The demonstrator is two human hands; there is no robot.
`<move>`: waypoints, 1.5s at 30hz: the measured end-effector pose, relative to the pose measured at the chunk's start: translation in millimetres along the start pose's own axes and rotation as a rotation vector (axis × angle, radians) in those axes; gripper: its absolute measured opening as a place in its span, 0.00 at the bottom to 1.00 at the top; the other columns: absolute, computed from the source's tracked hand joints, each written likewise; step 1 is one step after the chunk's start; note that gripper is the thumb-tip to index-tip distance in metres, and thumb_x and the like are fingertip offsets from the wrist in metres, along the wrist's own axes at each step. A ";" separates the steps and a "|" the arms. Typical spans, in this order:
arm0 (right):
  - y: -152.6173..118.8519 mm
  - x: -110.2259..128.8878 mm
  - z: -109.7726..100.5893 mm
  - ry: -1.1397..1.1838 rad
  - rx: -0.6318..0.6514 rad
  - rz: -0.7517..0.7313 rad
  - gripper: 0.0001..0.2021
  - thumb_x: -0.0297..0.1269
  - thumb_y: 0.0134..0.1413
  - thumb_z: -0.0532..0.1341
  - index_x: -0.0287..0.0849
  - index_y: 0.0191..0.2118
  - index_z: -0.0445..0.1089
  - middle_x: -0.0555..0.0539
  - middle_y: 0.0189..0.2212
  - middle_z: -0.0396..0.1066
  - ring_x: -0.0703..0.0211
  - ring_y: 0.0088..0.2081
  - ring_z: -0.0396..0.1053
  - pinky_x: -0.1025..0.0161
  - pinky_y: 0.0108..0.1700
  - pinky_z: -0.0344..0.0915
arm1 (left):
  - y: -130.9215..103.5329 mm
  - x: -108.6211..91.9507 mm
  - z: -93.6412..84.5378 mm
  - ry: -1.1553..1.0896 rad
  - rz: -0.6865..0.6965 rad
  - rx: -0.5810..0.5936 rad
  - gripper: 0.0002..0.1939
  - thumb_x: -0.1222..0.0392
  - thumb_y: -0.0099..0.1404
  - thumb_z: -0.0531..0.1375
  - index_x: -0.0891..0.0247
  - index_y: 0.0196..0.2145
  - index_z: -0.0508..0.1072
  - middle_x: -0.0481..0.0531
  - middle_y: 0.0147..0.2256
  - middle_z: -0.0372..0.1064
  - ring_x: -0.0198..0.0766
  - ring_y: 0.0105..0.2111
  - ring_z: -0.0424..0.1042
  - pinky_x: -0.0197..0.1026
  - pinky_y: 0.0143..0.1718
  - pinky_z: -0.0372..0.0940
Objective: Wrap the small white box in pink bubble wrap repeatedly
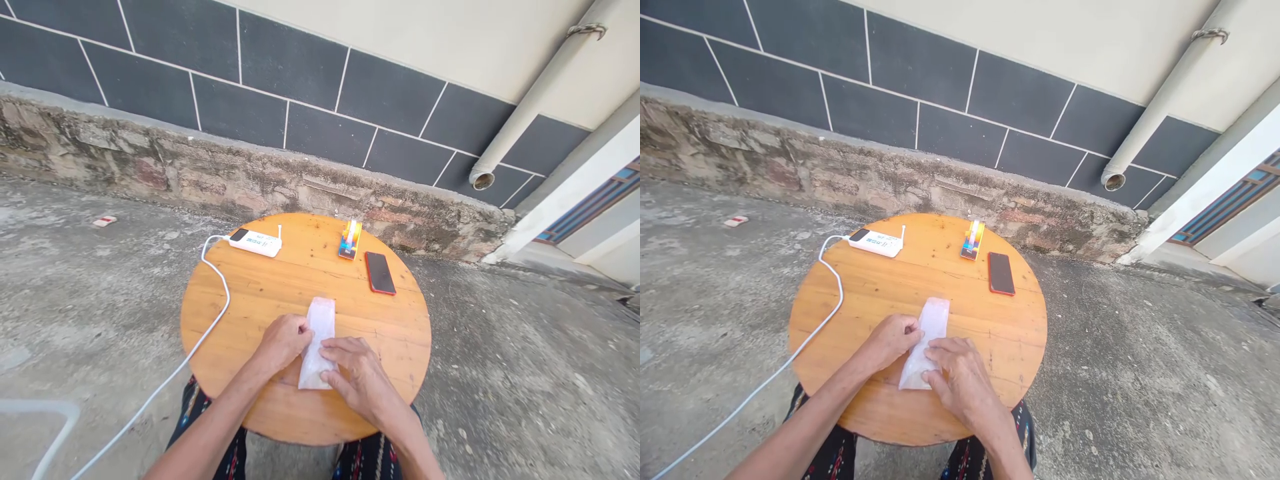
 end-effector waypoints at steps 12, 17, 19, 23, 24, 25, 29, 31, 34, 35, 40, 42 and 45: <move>23.3 -9.7 -5.3 0.164 0.122 0.020 0.08 0.38 0.55 0.61 0.47 0.40 0.75 0.47 0.43 0.75 0.51 0.45 0.70 0.56 0.50 0.63 | -1.8 -0.1 -6.6 -0.046 0.055 -0.022 0.08 0.64 0.56 0.52 0.62 0.24 0.70 0.46 0.22 0.68 0.34 0.24 0.65 0.35 0.25 0.51; 30.8 -7.3 -7.4 0.224 0.199 0.020 0.08 0.39 0.58 0.59 0.44 0.34 0.74 0.51 0.34 0.75 0.58 0.35 0.70 0.65 0.38 0.64 | -13.4 -0.2 -11.1 -0.090 0.090 -0.049 0.10 0.67 0.58 0.50 0.62 0.27 0.71 0.47 0.25 0.69 0.35 0.27 0.67 0.35 0.29 0.55; 32.2 -8.3 -6.8 0.254 0.222 0.030 0.09 0.40 0.59 0.58 0.43 0.31 0.72 0.52 0.31 0.73 0.60 0.33 0.69 0.67 0.35 0.63 | -17.6 0.0 -11.0 -0.117 0.120 -0.060 0.11 0.69 0.57 0.50 0.62 0.31 0.71 0.48 0.28 0.70 0.35 0.29 0.67 0.35 0.31 0.57; 35.2 -11.7 -5.4 0.291 0.252 0.041 0.11 0.40 0.60 0.57 0.42 0.30 0.72 0.53 0.31 0.72 0.60 0.32 0.68 0.67 0.35 0.63 | -27.8 0.7 -10.9 -0.221 0.200 -0.090 0.19 0.73 0.54 0.48 0.62 0.39 0.71 0.50 0.35 0.70 0.35 0.32 0.68 0.36 0.34 0.61; 36.2 -12.3 -5.3 0.292 0.256 0.037 0.11 0.41 0.59 0.57 0.42 0.31 0.72 0.53 0.31 0.72 0.60 0.33 0.68 0.66 0.36 0.63 | -30.8 1.1 -11.2 -0.243 0.208 -0.087 0.21 0.74 0.53 0.48 0.62 0.41 0.71 0.50 0.35 0.70 0.35 0.31 0.68 0.36 0.33 0.61; 37.2 -12.7 -5.4 0.291 0.257 0.029 0.11 0.41 0.59 0.57 0.42 0.31 0.72 0.52 0.32 0.72 0.60 0.33 0.69 0.66 0.36 0.63 | -34.0 1.1 -11.6 -0.262 0.214 -0.079 0.23 0.75 0.52 0.48 0.62 0.42 0.70 0.50 0.35 0.69 0.34 0.30 0.67 0.36 0.32 0.62; 40.7 -13.4 -7.1 0.263 0.236 0.003 0.09 0.40 0.59 0.58 0.44 0.32 0.73 0.51 0.34 0.72 0.59 0.35 0.69 0.65 0.39 0.64 | -47.8 -7.3 -16.1 -0.332 0.281 -0.009 0.28 0.75 0.49 0.50 0.61 0.47 0.68 0.49 0.36 0.68 0.34 0.31 0.68 0.35 0.33 0.64; 41.1 -13.2 -6.6 0.240 0.236 0.003 0.08 0.38 0.59 0.57 0.44 0.33 0.73 0.50 0.35 0.71 0.59 0.36 0.69 0.65 0.40 0.64 | -54.0 -15.4 -18.5 -0.347 0.340 0.017 0.29 0.74 0.49 0.52 0.59 0.50 0.67 0.50 0.43 0.68 0.36 0.38 0.69 0.37 0.41 0.65; 38.2 -14.0 -3.7 0.171 0.237 0.031 0.08 0.36 0.59 0.56 0.44 0.35 0.72 0.50 0.35 0.72 0.58 0.37 0.69 0.64 0.41 0.64 | -58.9 -24.7 -19.3 -0.337 0.403 0.024 0.31 0.74 0.51 0.54 0.55 0.53 0.65 0.49 0.51 0.65 0.39 0.50 0.65 0.38 0.52 0.60; 36.3 -15.1 -3.2 0.139 0.216 0.056 0.07 0.36 0.59 0.57 0.44 0.38 0.72 0.49 0.37 0.73 0.57 0.39 0.69 0.62 0.43 0.63 | -59.3 -26.2 -18.8 -0.332 0.407 0.026 0.31 0.74 0.52 0.54 0.54 0.53 0.65 0.48 0.52 0.64 0.38 0.52 0.64 0.38 0.54 0.59; 19.2 -15.4 -2.5 0.027 0.102 0.146 0.19 0.38 0.58 0.57 0.45 0.55 0.65 0.43 0.49 0.70 0.49 0.50 0.67 0.54 0.51 0.60 | -57.6 -27.1 -16.1 -0.338 0.385 0.060 0.30 0.74 0.55 0.53 0.50 0.53 0.66 0.45 0.51 0.65 0.36 0.51 0.65 0.36 0.53 0.59; 12.6 -8.0 0.7 0.023 0.116 0.105 0.22 0.38 0.56 0.59 0.46 0.56 0.63 0.43 0.52 0.68 0.49 0.52 0.65 0.53 0.53 0.59 | -56.8 -26.7 -16.1 -0.346 0.383 0.065 0.29 0.74 0.55 0.53 0.50 0.53 0.66 0.45 0.50 0.66 0.36 0.50 0.65 0.35 0.51 0.59; 7.6 2.1 4.9 -0.027 0.075 0.079 0.27 0.32 0.50 0.63 0.46 0.57 0.61 0.44 0.52 0.68 0.48 0.51 0.64 0.53 0.52 0.59 | -55.3 -25.7 -16.6 -0.353 0.377 0.057 0.27 0.74 0.55 0.53 0.54 0.51 0.68 0.47 0.49 0.67 0.37 0.49 0.65 0.36 0.51 0.59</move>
Point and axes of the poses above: each hand's wrist, its own y-axis towards the middle knuckle, its own z-axis out of the palm, x = y × z, the point moved 5 cm from there along y, towards the middle knuckle
